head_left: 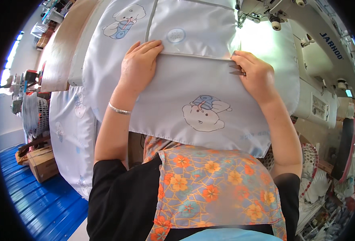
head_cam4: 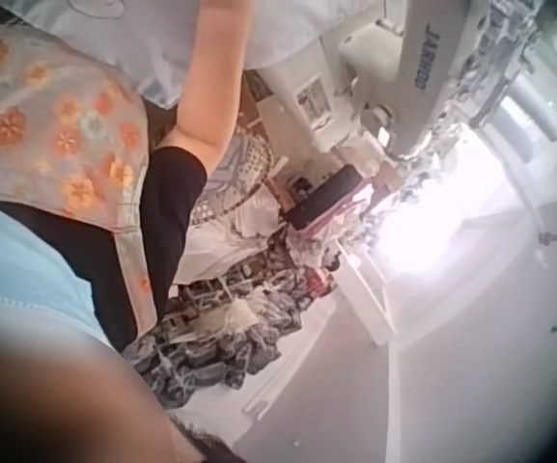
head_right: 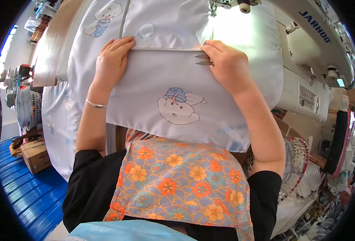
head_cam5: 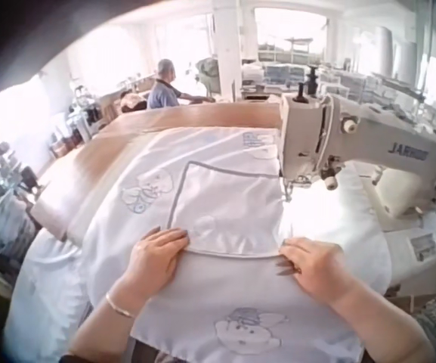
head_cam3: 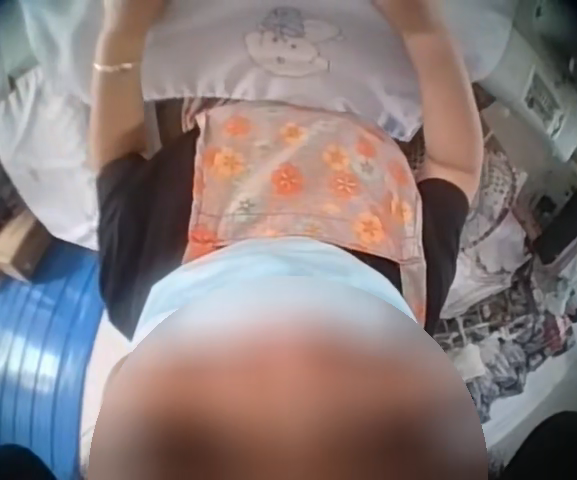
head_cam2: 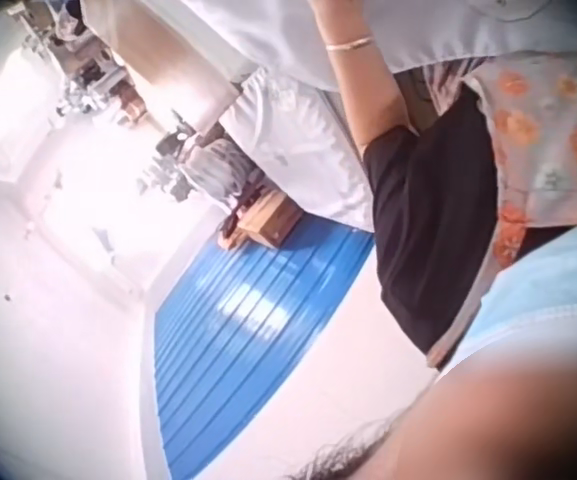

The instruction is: Sewing decorative fabric panels onto pillowcases using an industrial sewing machine.

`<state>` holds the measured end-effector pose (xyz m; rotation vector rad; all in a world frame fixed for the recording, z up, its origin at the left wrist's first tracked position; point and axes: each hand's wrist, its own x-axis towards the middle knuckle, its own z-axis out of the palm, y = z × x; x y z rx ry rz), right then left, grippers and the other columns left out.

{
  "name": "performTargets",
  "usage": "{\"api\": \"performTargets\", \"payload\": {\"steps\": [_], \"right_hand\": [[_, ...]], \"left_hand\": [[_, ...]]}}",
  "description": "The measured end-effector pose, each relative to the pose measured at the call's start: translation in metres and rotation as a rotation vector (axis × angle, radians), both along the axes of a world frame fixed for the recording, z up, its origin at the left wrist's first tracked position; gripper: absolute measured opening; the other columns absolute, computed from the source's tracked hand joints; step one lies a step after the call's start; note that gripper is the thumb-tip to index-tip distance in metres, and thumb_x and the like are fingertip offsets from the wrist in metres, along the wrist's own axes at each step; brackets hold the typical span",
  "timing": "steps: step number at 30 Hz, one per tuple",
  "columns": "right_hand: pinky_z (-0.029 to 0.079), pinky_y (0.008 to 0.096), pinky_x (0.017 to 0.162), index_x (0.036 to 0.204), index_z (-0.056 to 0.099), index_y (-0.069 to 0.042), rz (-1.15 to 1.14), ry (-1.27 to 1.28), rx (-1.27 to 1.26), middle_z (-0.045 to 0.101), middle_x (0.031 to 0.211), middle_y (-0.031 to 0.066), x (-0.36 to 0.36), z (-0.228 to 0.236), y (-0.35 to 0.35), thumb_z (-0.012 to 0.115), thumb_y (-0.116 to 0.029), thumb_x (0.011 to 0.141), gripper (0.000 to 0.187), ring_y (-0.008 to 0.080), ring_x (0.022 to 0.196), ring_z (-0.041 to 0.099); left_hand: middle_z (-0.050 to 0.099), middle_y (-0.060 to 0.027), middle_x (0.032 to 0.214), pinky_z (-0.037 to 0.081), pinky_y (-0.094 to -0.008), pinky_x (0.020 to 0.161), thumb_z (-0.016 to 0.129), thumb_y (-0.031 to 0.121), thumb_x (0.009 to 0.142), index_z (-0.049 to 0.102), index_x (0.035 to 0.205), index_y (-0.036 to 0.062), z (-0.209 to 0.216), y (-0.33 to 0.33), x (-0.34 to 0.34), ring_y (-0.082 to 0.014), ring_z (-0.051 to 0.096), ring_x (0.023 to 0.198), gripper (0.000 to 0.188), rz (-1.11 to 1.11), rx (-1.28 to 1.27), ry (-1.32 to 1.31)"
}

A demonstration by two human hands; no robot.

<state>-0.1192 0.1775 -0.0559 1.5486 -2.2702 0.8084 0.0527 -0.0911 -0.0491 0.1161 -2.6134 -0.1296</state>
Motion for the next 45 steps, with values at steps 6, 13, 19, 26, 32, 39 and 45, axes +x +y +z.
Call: {"api": "performTargets", "payload": {"steps": [6, 13, 19, 26, 32, 39, 45], "right_hand": [[0.058, 0.0285, 0.067, 0.099, 0.068, -0.005, 0.021, -0.051, -0.006, 0.069, 0.105, 0.0069, -0.002, -0.001, 0.002, 0.069, 0.007, 0.070, 0.032, 0.0207, 0.079, 0.070], [0.057, 0.0305, 0.071, 0.100, 0.069, -0.005, 0.018, 0.014, -0.016, 0.069, 0.104, 0.0068, -0.003, -0.003, 0.000, 0.068, 0.005, 0.067, 0.035, 0.0233, 0.082, 0.069], [0.056, 0.0320, 0.072, 0.099, 0.069, -0.006, -0.011, -0.053, 0.040, 0.068, 0.103, 0.0058, -0.003, -0.001, 0.004, 0.068, 0.005, 0.066, 0.035, 0.0237, 0.084, 0.068], [0.056, 0.0331, 0.072, 0.102, 0.069, -0.008, 0.005, -0.009, 0.011, 0.068, 0.105, 0.0047, -0.003, -0.007, 0.004, 0.067, 0.005, 0.063, 0.041, 0.0243, 0.085, 0.068], [0.056, 0.0298, 0.069, 0.102, 0.069, -0.008, -0.026, -0.073, -0.010, 0.068, 0.101, 0.0064, 0.000, -0.005, 0.023, 0.066, 0.008, 0.064, 0.041, 0.0219, 0.083, 0.068], [0.049, 0.0221, 0.062, 0.115, 0.063, 0.000, -0.730, -0.335, -0.481, 0.059, 0.119, 0.0089, 0.060, -0.065, 0.172, 0.065, -0.002, 0.086, 0.030, 0.0124, 0.085, 0.060], [0.037, 0.0224, 0.049, 0.102, 0.065, 0.000, -0.887, -1.412, -0.244, 0.064, 0.083, 0.0012, 0.112, -0.106, 0.232, 0.077, -0.014, 0.079, 0.030, 0.0051, 0.058, 0.049]], "left_hand": [[0.067, -0.0095, 0.108, 0.041, -0.0431, 0.104, 0.056, 0.016, 0.088, 0.068, 0.095, 0.0023, 0.044, 0.040, -0.050, -0.0242, 0.062, 0.104, 0.019, -0.122, -0.078, -0.151], [0.056, -0.0122, 0.132, 0.037, -0.0422, 0.106, 0.057, 0.022, 0.089, 0.062, 0.119, 0.0064, -0.003, 0.061, -0.115, -0.0254, 0.051, 0.124, 0.034, -0.514, -0.057, 0.024], [0.047, -0.0137, 0.142, 0.030, -0.0434, 0.113, 0.055, 0.017, 0.092, 0.055, 0.130, 0.0069, -0.001, 0.059, -0.119, -0.0291, 0.043, 0.131, 0.040, -0.516, -0.008, -0.156], [0.058, -0.0091, 0.130, 0.036, -0.0403, 0.106, 0.053, 0.019, 0.093, 0.061, 0.122, 0.0084, -0.006, 0.067, -0.129, -0.0236, 0.049, 0.126, 0.032, -0.606, 0.020, -0.099], [0.059, -0.0074, 0.129, 0.038, -0.0386, 0.104, 0.055, 0.020, 0.094, 0.062, 0.122, 0.0081, -0.001, 0.072, -0.133, -0.0224, 0.051, 0.123, 0.032, -0.657, -0.076, -0.079], [0.062, -0.0034, 0.124, 0.041, -0.0376, 0.103, 0.058, 0.022, 0.093, 0.062, 0.120, 0.0094, 0.002, 0.066, -0.123, -0.0209, 0.054, 0.118, 0.030, -0.649, -0.087, -0.063], [0.063, -0.0026, 0.120, 0.047, -0.0365, 0.094, 0.057, 0.020, 0.093, 0.064, 0.115, 0.0096, -0.001, 0.070, -0.123, -0.0216, 0.057, 0.111, 0.025, -0.659, -0.039, -0.090]]}}
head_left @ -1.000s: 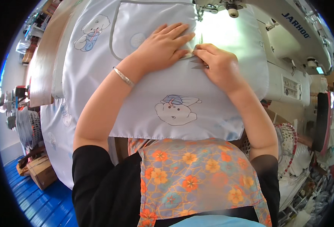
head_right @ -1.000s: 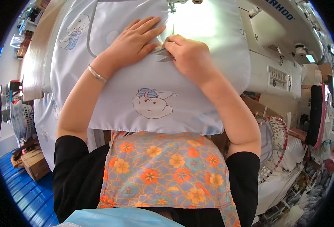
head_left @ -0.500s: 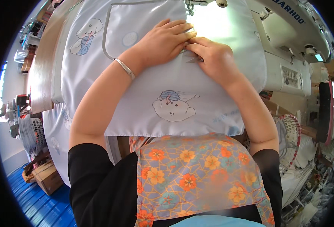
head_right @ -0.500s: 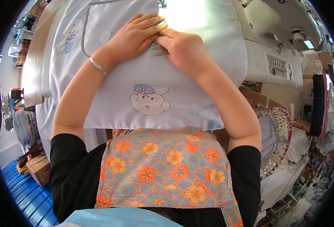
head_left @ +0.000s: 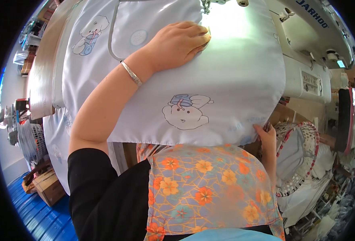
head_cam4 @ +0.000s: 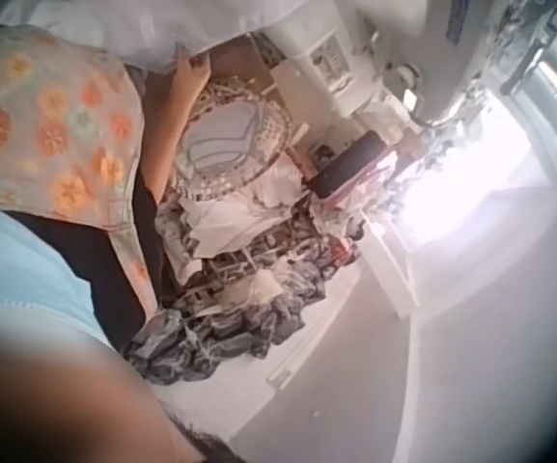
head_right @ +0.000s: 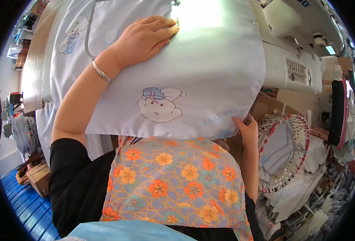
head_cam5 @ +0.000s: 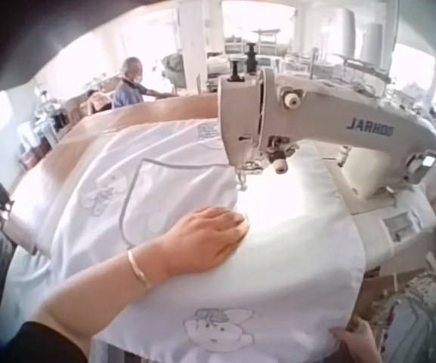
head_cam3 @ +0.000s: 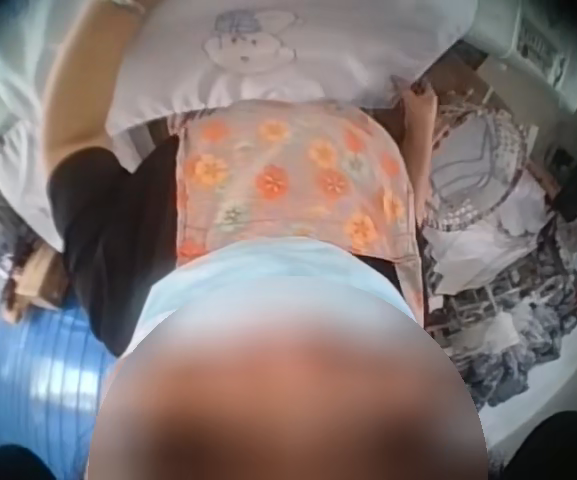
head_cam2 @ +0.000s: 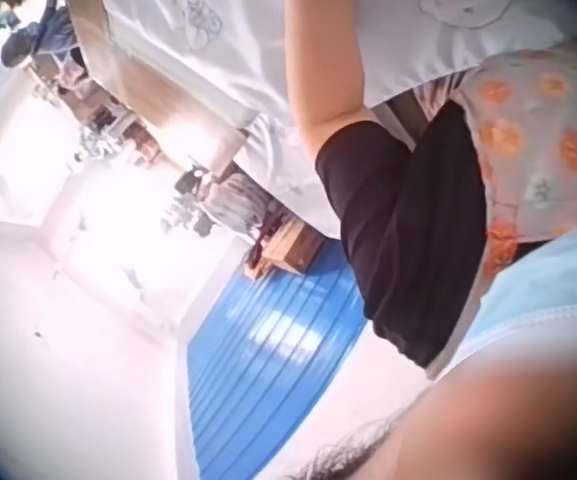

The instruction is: Sewing decorative fabric panels onto pillowcases using an industrial sewing machine.

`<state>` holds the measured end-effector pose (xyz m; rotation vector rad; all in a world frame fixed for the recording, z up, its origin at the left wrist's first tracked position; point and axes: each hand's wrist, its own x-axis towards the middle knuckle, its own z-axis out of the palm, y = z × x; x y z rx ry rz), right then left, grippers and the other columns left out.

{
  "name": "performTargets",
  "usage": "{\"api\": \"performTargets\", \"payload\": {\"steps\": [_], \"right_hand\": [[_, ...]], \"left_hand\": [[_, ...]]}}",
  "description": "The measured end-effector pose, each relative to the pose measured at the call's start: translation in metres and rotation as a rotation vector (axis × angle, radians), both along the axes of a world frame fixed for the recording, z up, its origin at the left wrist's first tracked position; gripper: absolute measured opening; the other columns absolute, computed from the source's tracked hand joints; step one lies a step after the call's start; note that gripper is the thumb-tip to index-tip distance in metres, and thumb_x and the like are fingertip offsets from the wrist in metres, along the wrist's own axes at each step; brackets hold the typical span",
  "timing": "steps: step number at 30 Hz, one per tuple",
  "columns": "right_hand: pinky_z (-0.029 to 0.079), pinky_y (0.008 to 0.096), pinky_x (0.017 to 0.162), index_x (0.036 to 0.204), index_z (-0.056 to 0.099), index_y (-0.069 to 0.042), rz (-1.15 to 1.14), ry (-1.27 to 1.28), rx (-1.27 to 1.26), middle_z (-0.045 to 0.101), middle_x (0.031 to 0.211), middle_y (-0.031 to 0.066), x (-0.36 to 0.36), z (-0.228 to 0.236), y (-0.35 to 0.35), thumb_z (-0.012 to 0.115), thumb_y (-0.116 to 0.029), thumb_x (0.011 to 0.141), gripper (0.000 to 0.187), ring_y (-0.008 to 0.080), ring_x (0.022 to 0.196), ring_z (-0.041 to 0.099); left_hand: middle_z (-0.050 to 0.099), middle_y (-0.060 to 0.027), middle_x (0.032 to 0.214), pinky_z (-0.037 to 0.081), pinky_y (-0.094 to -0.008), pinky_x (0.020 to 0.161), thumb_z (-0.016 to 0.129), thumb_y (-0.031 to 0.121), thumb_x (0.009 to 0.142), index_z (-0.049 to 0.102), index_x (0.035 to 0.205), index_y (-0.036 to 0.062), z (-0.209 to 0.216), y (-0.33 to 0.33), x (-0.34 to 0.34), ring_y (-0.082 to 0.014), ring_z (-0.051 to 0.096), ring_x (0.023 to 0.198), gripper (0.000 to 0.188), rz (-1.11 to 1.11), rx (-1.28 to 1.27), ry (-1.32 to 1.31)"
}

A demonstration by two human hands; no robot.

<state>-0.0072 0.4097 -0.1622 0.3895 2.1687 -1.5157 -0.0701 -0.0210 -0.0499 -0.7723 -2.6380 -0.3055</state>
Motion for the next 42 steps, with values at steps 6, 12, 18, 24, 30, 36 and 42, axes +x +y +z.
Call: {"api": "performTargets", "payload": {"steps": [6, 12, 18, 24, 30, 36, 42], "right_hand": [[0.033, 0.0201, 0.047, 0.094, 0.066, -0.004, 0.009, 0.062, -0.009, 0.060, 0.071, -0.0035, -0.008, 0.026, 0.002, 0.076, -0.015, 0.080, 0.021, 0.0038, 0.052, 0.046], [0.030, 0.0243, 0.043, 0.097, 0.060, -0.006, -0.251, 0.080, -0.383, 0.047, 0.059, -0.0050, 0.009, -0.009, 0.019, 0.062, -0.016, 0.092, 0.011, 0.0065, 0.045, 0.036], [0.028, 0.0267, 0.043, 0.094, 0.055, -0.007, -0.536, -0.166, -0.943, 0.043, 0.060, -0.0028, 0.048, -0.015, -0.044, 0.055, -0.011, 0.095, 0.004, 0.0070, 0.044, 0.030], [0.034, 0.0268, 0.044, 0.096, 0.057, -0.004, -0.435, 0.158, -0.626, 0.054, 0.069, -0.0007, 0.040, 0.032, -0.080, 0.059, -0.004, 0.093, 0.004, 0.0066, 0.045, 0.035], [0.044, 0.0243, 0.057, 0.120, 0.051, 0.001, -0.202, 0.487, -0.363, 0.063, 0.093, 0.0060, 0.045, 0.014, -0.093, 0.065, 0.000, 0.088, 0.034, 0.0102, 0.064, 0.054], [0.046, 0.0331, 0.092, 0.130, 0.044, 0.005, -0.291, 0.580, -0.280, 0.058, 0.120, 0.0134, 0.011, 0.044, -0.086, 0.066, -0.001, 0.088, 0.048, 0.0208, 0.106, 0.057], [0.046, 0.0317, 0.093, 0.131, 0.046, 0.007, -0.121, 0.864, 0.096, 0.057, 0.123, 0.0146, -0.052, 0.046, -0.063, 0.064, -0.004, 0.089, 0.047, 0.0193, 0.108, 0.057]], "left_hand": [[0.065, -0.0034, 0.118, 0.049, -0.0371, 0.091, 0.056, 0.018, 0.094, 0.065, 0.112, 0.0097, -0.002, -0.006, -0.005, -0.0220, 0.059, 0.110, 0.023, 0.018, 0.029, 0.026], [0.065, -0.0037, 0.118, 0.049, -0.0374, 0.091, 0.054, 0.019, 0.094, 0.067, 0.111, 0.0091, -0.003, -0.013, -0.021, -0.0224, 0.059, 0.109, 0.024, 0.058, -0.021, 0.112], [0.064, -0.0035, 0.116, 0.051, -0.0381, 0.088, 0.054, 0.017, 0.093, 0.069, 0.108, 0.0103, -0.007, -0.018, -0.038, -0.0221, 0.059, 0.109, 0.022, 0.102, 0.035, 0.072], [0.063, -0.0001, 0.114, 0.053, -0.0374, 0.085, 0.052, 0.014, 0.093, 0.069, 0.108, 0.0110, -0.009, -0.023, -0.044, -0.0212, 0.058, 0.109, 0.022, 0.115, 0.006, 0.051], [0.062, 0.0019, 0.119, 0.053, -0.0369, 0.086, 0.052, 0.016, 0.094, 0.069, 0.110, 0.0125, -0.002, -0.019, -0.049, -0.0204, 0.057, 0.110, 0.024, 0.207, -0.018, -0.055], [0.061, -0.0002, 0.125, 0.051, -0.0369, 0.090, 0.048, 0.020, 0.097, 0.067, 0.116, 0.0113, -0.010, -0.030, -0.056, -0.0213, 0.056, 0.114, 0.028, 0.142, -0.069, -0.034], [0.060, -0.0010, 0.127, 0.050, -0.0368, 0.092, 0.047, 0.022, 0.098, 0.065, 0.118, 0.0107, -0.009, -0.024, -0.056, -0.0218, 0.056, 0.116, 0.029, 0.171, -0.082, -0.099]]}}
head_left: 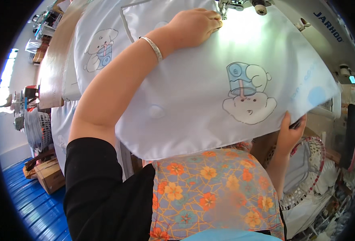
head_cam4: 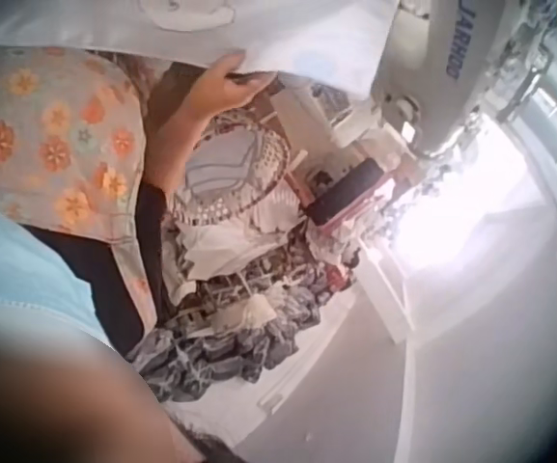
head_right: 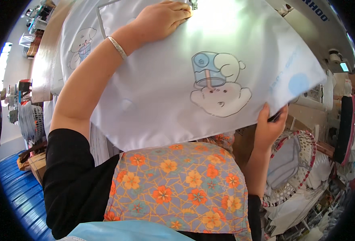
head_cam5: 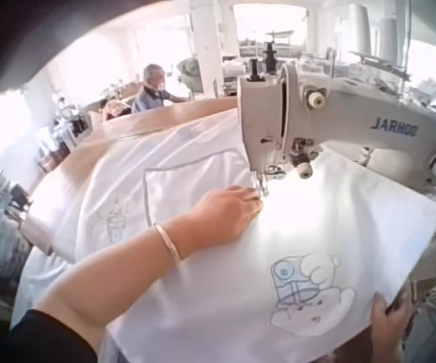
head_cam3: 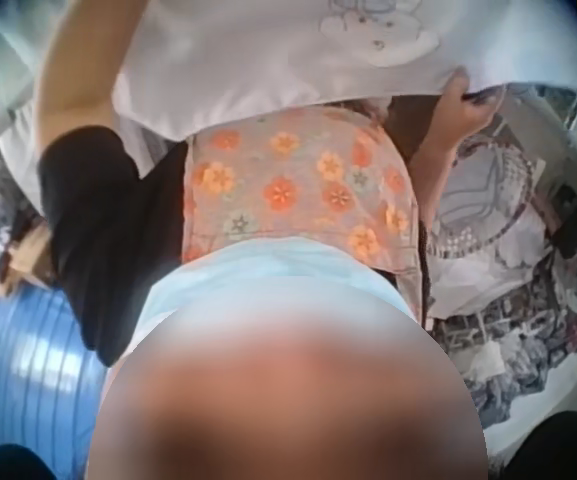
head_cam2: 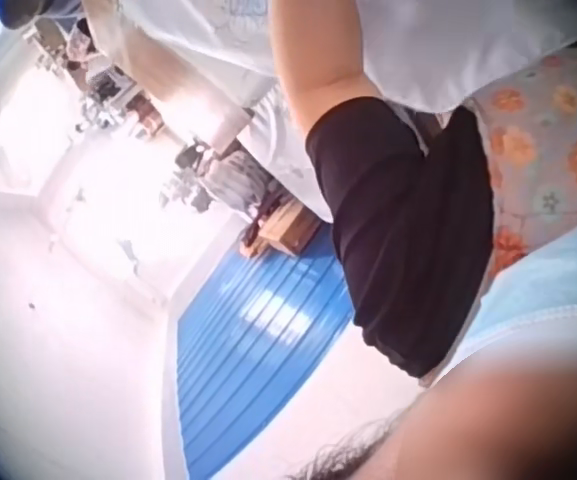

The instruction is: Sewing decorative fabric panels onto pillowcases using an industrial sewing machine.

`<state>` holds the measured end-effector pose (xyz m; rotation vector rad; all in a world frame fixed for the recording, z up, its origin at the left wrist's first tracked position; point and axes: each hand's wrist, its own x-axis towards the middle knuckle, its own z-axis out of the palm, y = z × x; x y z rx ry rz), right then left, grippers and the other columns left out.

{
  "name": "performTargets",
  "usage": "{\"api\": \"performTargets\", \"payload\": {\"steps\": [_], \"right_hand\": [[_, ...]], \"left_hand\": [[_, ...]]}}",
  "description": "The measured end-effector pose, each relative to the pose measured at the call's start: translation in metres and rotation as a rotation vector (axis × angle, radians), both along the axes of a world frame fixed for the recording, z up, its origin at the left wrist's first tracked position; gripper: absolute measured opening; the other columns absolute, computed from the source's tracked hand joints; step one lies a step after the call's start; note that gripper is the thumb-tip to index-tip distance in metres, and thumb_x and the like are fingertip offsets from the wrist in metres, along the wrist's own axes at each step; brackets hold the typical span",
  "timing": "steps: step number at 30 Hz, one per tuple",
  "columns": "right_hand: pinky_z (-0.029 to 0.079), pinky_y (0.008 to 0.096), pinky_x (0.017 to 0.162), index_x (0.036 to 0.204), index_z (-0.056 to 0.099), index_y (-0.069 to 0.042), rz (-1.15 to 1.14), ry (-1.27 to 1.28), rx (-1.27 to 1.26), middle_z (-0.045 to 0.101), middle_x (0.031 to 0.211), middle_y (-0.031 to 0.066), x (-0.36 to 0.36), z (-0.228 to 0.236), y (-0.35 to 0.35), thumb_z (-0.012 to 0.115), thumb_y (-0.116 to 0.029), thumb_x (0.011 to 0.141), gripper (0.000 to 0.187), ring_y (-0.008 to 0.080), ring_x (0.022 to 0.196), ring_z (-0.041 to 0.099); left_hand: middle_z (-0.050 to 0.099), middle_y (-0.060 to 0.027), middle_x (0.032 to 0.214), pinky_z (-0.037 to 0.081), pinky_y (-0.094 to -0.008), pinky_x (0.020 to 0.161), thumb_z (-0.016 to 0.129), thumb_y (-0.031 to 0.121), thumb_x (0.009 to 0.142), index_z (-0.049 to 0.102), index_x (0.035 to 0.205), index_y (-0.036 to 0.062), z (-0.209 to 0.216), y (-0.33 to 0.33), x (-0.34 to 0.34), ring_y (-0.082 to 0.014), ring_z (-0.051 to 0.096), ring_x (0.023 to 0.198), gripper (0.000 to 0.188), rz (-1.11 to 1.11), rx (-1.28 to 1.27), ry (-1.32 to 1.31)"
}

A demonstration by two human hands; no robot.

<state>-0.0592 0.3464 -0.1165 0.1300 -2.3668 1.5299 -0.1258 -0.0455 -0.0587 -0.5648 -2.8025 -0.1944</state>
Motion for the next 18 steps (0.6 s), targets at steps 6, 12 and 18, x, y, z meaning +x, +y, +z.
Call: {"api": "performTargets", "payload": {"steps": [6, 12, 18], "right_hand": [[0.045, 0.0327, 0.096, 0.135, 0.045, 0.007, -0.081, -0.127, 0.190, 0.057, 0.125, 0.0152, -0.044, 0.023, 0.004, 0.067, -0.006, 0.088, 0.053, 0.0201, 0.111, 0.056], [0.042, 0.0317, 0.099, 0.139, 0.043, 0.004, 0.100, -0.112, 0.056, 0.056, 0.130, 0.0140, -0.017, 0.016, 0.004, 0.064, -0.005, 0.089, 0.054, 0.0193, 0.114, 0.056], [0.046, 0.0257, 0.085, 0.137, 0.049, 0.001, -0.009, -0.001, 0.392, 0.060, 0.100, 0.0053, -0.077, 0.051, -0.008, 0.058, -0.008, 0.094, 0.045, 0.0125, 0.091, 0.057]], "left_hand": [[0.058, -0.0028, 0.130, 0.050, -0.0371, 0.092, 0.047, 0.021, 0.097, 0.064, 0.120, 0.0097, -0.002, 0.003, -0.001, -0.0213, 0.055, 0.117, 0.030, 0.027, -0.022, 0.010], [0.056, -0.0032, 0.132, 0.051, -0.0377, 0.092, 0.046, 0.021, 0.099, 0.063, 0.120, 0.0077, 0.009, 0.004, 0.006, -0.0215, 0.055, 0.119, 0.030, 0.047, -0.034, -0.017], [0.057, -0.0031, 0.130, 0.052, -0.0367, 0.090, 0.047, 0.021, 0.098, 0.063, 0.117, 0.0063, 0.010, 0.012, 0.012, -0.0207, 0.055, 0.118, 0.029, 0.034, -0.038, -0.048]]}}
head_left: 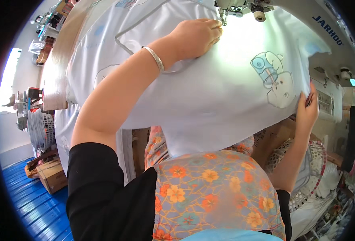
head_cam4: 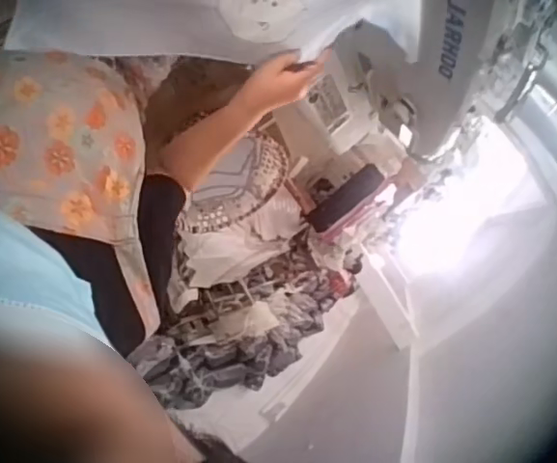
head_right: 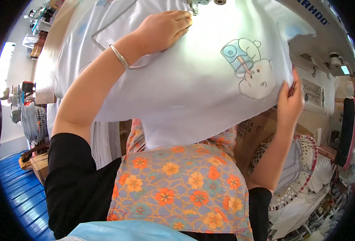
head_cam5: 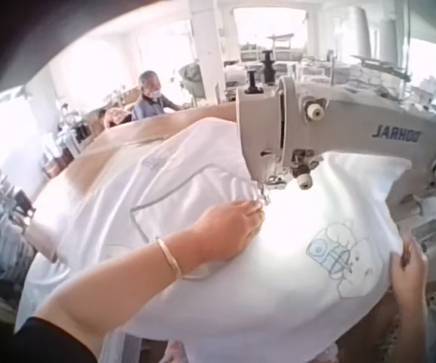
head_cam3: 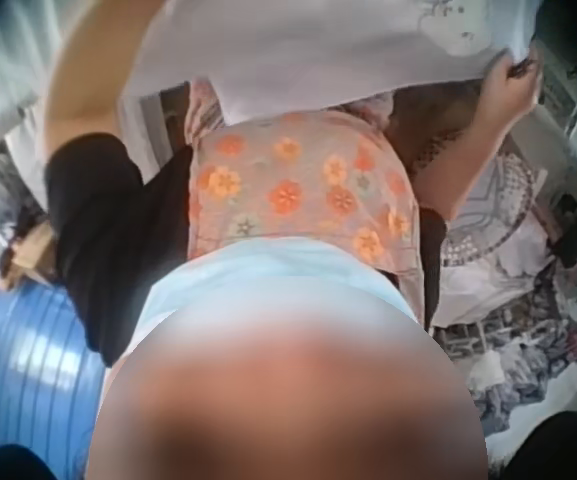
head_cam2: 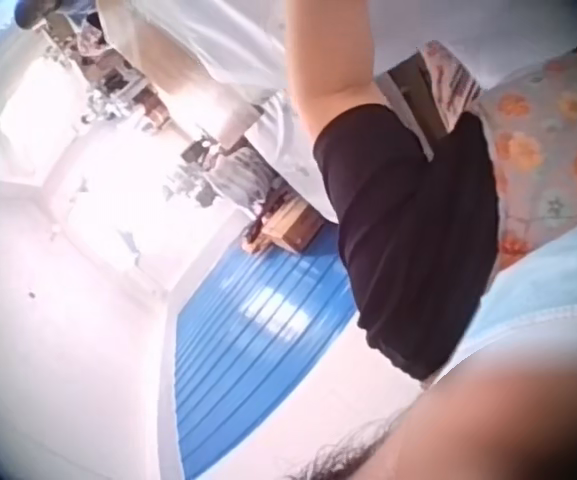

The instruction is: Sewing decorative fabric panels onto pillowcases using an industrial sewing machine.

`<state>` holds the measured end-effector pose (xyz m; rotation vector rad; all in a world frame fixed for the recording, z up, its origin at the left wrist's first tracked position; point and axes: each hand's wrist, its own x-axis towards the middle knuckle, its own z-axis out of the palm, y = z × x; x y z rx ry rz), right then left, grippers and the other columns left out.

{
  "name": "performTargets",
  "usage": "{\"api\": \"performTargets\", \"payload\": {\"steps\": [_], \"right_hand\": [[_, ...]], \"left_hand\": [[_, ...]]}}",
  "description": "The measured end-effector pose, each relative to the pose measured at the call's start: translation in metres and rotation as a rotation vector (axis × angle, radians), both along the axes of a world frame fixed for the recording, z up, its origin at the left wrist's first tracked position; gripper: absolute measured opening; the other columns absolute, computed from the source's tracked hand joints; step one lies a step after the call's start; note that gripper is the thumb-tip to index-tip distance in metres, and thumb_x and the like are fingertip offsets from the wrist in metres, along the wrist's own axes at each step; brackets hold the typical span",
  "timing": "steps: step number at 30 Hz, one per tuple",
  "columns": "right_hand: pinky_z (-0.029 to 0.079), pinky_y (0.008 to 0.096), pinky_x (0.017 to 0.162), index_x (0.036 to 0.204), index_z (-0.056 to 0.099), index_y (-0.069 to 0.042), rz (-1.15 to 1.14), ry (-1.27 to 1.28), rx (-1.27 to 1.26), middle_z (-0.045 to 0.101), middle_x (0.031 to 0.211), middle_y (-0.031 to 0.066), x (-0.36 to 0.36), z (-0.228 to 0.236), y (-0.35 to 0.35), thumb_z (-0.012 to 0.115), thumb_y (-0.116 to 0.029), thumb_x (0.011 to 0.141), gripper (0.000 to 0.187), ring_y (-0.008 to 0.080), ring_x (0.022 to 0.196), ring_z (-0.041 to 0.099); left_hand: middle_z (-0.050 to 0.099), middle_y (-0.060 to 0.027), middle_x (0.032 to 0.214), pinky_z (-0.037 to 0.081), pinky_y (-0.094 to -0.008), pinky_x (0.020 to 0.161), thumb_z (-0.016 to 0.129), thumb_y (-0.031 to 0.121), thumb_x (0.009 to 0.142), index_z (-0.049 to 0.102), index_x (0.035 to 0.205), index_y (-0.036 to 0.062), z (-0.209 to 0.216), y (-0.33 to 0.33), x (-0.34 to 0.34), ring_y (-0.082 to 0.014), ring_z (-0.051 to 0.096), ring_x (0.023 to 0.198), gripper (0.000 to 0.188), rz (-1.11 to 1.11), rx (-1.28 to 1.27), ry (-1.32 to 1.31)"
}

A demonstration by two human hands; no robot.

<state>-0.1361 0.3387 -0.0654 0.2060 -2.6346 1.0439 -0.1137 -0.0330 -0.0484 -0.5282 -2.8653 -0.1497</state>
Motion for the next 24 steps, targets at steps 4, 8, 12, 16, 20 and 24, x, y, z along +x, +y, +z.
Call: {"api": "performTargets", "payload": {"steps": [4, 8, 12, 16, 20, 24], "right_hand": [[0.043, 0.0240, 0.076, 0.138, 0.048, 0.000, -0.055, 0.045, -0.064, 0.047, 0.084, -0.0006, 0.009, -0.021, 0.014, 0.059, -0.008, 0.094, 0.046, 0.0096, 0.075, 0.044], [0.040, 0.0216, 0.069, 0.138, 0.048, -0.003, 0.010, 0.083, -0.433, 0.049, 0.084, -0.0033, 0.095, -0.069, -0.009, 0.060, -0.005, 0.092, 0.048, 0.0065, 0.071, 0.042], [0.041, 0.0196, 0.072, 0.132, 0.054, 0.000, 0.167, -0.375, -0.495, 0.058, 0.092, -0.0005, 0.162, -0.089, -0.016, 0.061, -0.002, 0.090, 0.042, 0.0056, 0.078, 0.049], [0.039, 0.0178, 0.065, 0.126, 0.061, -0.001, 0.149, -0.318, -0.555, 0.060, 0.092, -0.0024, 0.140, -0.059, -0.004, 0.063, -0.004, 0.090, 0.036, 0.0033, 0.071, 0.047], [0.027, 0.0179, 0.051, 0.124, 0.064, -0.002, 0.076, -0.402, -0.381, 0.056, 0.079, -0.0074, 0.098, -0.037, 0.053, 0.063, -0.009, 0.091, 0.033, 0.0003, 0.057, 0.036], [0.022, 0.0170, 0.051, 0.122, 0.065, -0.004, 0.069, -0.304, -0.184, 0.051, 0.074, -0.0094, 0.054, -0.014, 0.074, 0.063, -0.012, 0.092, 0.032, -0.0003, 0.057, 0.033]], "left_hand": [[0.059, -0.0032, 0.129, 0.053, -0.0361, 0.088, 0.051, 0.020, 0.098, 0.062, 0.119, 0.0059, 0.001, 0.003, 0.002, -0.0217, 0.057, 0.116, 0.028, 0.028, -0.035, 0.000], [0.058, -0.0026, 0.130, 0.053, -0.0362, 0.089, 0.050, 0.021, 0.098, 0.061, 0.121, 0.0067, 0.000, 0.000, 0.000, -0.0216, 0.057, 0.117, 0.029, 0.043, -0.026, 0.019], [0.059, -0.0031, 0.128, 0.053, -0.0364, 0.088, 0.049, 0.023, 0.097, 0.064, 0.115, 0.0086, -0.006, -0.005, -0.007, -0.0204, 0.056, 0.119, 0.027, -0.032, 0.015, 0.143], [0.059, -0.0032, 0.128, 0.053, -0.0365, 0.088, 0.049, 0.025, 0.097, 0.064, 0.115, 0.0093, -0.004, -0.007, 0.007, -0.0203, 0.055, 0.120, 0.028, -0.050, -0.031, 0.125], [0.060, -0.0035, 0.127, 0.053, -0.0365, 0.088, 0.049, 0.025, 0.097, 0.064, 0.113, 0.0082, -0.009, 0.004, 0.003, -0.0202, 0.057, 0.117, 0.028, 0.009, -0.044, 0.113], [0.060, -0.0043, 0.120, 0.053, -0.0366, 0.088, 0.050, 0.026, 0.096, 0.065, 0.110, 0.0065, -0.004, 0.008, 0.001, -0.0211, 0.059, 0.112, 0.028, 0.011, -0.067, 0.151]]}}
